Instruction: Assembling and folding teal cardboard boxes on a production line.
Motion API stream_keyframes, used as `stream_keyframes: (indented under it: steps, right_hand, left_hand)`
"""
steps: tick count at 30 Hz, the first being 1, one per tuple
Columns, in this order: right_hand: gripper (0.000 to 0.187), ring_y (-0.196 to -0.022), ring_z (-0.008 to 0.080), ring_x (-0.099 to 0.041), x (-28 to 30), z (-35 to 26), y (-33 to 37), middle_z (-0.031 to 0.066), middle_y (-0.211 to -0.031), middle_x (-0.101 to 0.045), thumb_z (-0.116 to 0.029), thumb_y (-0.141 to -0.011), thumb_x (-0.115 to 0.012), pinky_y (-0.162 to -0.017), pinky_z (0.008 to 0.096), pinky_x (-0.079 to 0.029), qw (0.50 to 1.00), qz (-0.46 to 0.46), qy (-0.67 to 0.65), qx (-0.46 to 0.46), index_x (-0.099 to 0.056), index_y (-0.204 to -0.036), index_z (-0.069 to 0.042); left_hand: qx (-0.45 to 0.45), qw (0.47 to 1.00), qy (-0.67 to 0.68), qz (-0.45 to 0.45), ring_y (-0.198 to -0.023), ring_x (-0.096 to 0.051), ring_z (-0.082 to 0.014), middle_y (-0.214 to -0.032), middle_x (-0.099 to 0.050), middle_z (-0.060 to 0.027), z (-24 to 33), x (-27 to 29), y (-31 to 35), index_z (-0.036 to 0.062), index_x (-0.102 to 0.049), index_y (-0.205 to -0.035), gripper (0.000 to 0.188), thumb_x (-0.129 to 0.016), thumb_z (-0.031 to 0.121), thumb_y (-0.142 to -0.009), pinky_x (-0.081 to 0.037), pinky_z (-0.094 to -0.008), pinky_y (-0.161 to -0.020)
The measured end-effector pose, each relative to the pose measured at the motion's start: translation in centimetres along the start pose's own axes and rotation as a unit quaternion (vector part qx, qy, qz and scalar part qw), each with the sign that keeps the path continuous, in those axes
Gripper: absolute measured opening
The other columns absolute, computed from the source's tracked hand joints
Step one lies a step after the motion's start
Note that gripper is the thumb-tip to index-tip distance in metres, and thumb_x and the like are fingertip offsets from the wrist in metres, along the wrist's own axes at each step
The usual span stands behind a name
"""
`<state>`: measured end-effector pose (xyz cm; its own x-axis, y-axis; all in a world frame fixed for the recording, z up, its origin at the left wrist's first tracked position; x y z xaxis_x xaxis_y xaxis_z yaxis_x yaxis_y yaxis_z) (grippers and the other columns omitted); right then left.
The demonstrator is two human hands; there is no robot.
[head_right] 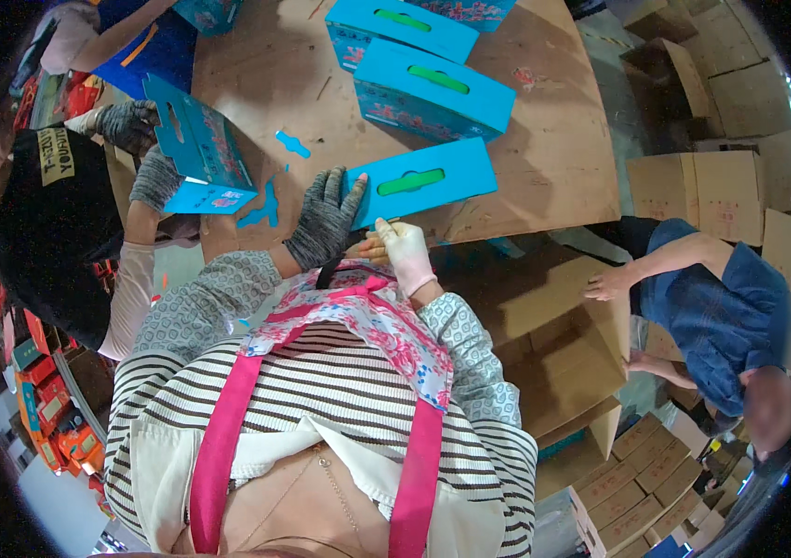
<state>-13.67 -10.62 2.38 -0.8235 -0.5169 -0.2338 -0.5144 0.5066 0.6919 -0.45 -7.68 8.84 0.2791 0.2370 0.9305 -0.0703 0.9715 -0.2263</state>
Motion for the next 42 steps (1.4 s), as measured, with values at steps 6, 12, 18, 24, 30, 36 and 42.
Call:
stream_keyframes:
  steps: [6, 12, 18, 24, 30, 36, 42]
  right_hand:
    - [0.039, -0.077, 0.0218, -0.069, 0.5, 1.1, -1.3, 0.0161, -0.084, -0.069, -0.027, -0.103, -0.048, -0.07, 0.0312, -0.056, 0.992, -0.09, 0.04, 0.078, -0.06, -0.097, 0.01]
    - [0.036, -0.066, 0.0226, -0.069, -0.1, 0.9, -0.4, 0.0179, -0.08, -0.069, -0.024, -0.103, -0.044, -0.061, 0.03, -0.056, 0.999, -0.035, -0.004, 0.009, -0.058, -0.096, 0.009]
    - [0.038, -0.072, 0.0279, -0.07, -0.5, 0.0, -0.4, 0.0215, -0.084, -0.069, -0.023, -0.104, -0.04, -0.065, 0.0331, -0.058, 0.996, -0.083, -0.025, -0.036, -0.055, -0.104, 0.011]
    - [0.037, -0.074, 0.0272, -0.071, 0.3, 0.0, -1.0, 0.0212, -0.086, -0.069, -0.023, -0.102, -0.046, -0.065, 0.0316, -0.057, 0.992, -0.124, -0.031, -0.004, -0.058, -0.103, 0.013]
    - [0.032, -0.068, 0.0195, -0.069, 0.7, -0.6, -1.1, 0.0163, -0.082, -0.07, -0.021, -0.097, -0.055, -0.06, 0.0283, -0.055, 0.998, -0.039, 0.054, 0.004, -0.063, -0.09, 0.009]
    - [0.032, -0.066, 0.0215, -0.069, 0.5, -0.3, -1.3, 0.0177, -0.08, -0.07, -0.021, -0.097, -0.052, -0.061, 0.0302, -0.055, 0.997, -0.061, -0.031, 0.027, -0.061, -0.087, 0.008]
    - [0.032, -0.064, 0.0268, -0.069, -0.7, -2.7, 0.0, 0.0227, -0.076, -0.069, -0.016, -0.099, -0.044, -0.061, 0.0339, -0.056, 0.998, -0.053, -0.035, 0.03, -0.058, -0.089, 0.011]
  left_hand:
    - [0.009, 1.0, -0.009, -0.022, -0.117, -0.046, -0.0497, -0.134, -0.043, -0.0333, 0.6, -0.1, -0.1, 0.0062, -0.038, -0.144, 0.095, -0.077, 0.041, -0.064, -0.039, -0.0578, -0.096]
    - [0.007, 1.0, 0.0, 0.008, -0.117, -0.045, -0.0505, -0.133, -0.041, -0.0342, 0.5, -0.4, 0.1, 0.0076, -0.038, -0.145, 0.09, -0.074, 0.038, -0.068, -0.038, -0.0584, -0.098]
    - [0.018, 1.0, -0.016, -0.006, -0.118, -0.043, -0.0511, -0.136, -0.039, -0.0341, 0.2, -1.2, 0.4, 0.0098, -0.037, -0.146, 0.081, -0.069, 0.036, -0.076, -0.038, -0.0588, -0.096]
    - [0.006, 1.0, -0.005, -0.025, -0.119, -0.043, -0.0514, -0.137, -0.038, -0.0339, 0.6, -0.7, -0.2, 0.0099, -0.034, -0.147, 0.091, -0.073, 0.041, -0.071, -0.038, -0.0605, -0.094]
    - [0.015, 1.0, -0.005, -0.02, -0.119, -0.043, -0.0514, -0.137, -0.037, -0.0344, 0.2, -0.8, -0.2, 0.0093, -0.033, -0.148, 0.092, -0.073, 0.042, -0.071, -0.038, -0.0608, -0.093]
    - [0.012, 0.999, -0.012, -0.029, -0.118, -0.043, -0.0527, -0.136, -0.038, -0.0352, 0.3, -1.1, -0.4, 0.0096, -0.033, -0.148, 0.09, -0.071, 0.041, -0.073, -0.039, -0.0609, -0.093]
    - [0.0, 0.999, -0.038, -0.022, -0.115, -0.045, -0.0537, -0.134, -0.039, -0.0358, 0.1, -1.6, -0.4, 0.0109, -0.032, -0.148, 0.089, -0.071, 0.038, -0.073, -0.039, -0.0614, -0.092]
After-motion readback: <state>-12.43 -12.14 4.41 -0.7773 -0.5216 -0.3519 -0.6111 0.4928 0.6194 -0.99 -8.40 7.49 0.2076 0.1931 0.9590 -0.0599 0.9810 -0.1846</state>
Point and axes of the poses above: each hand's wrist, its own y-axis away from the middle knuckle, its own x-axis out of the back of the hand, z = x × y, the point moved 9 cm from there along -y, towards the middle knuckle
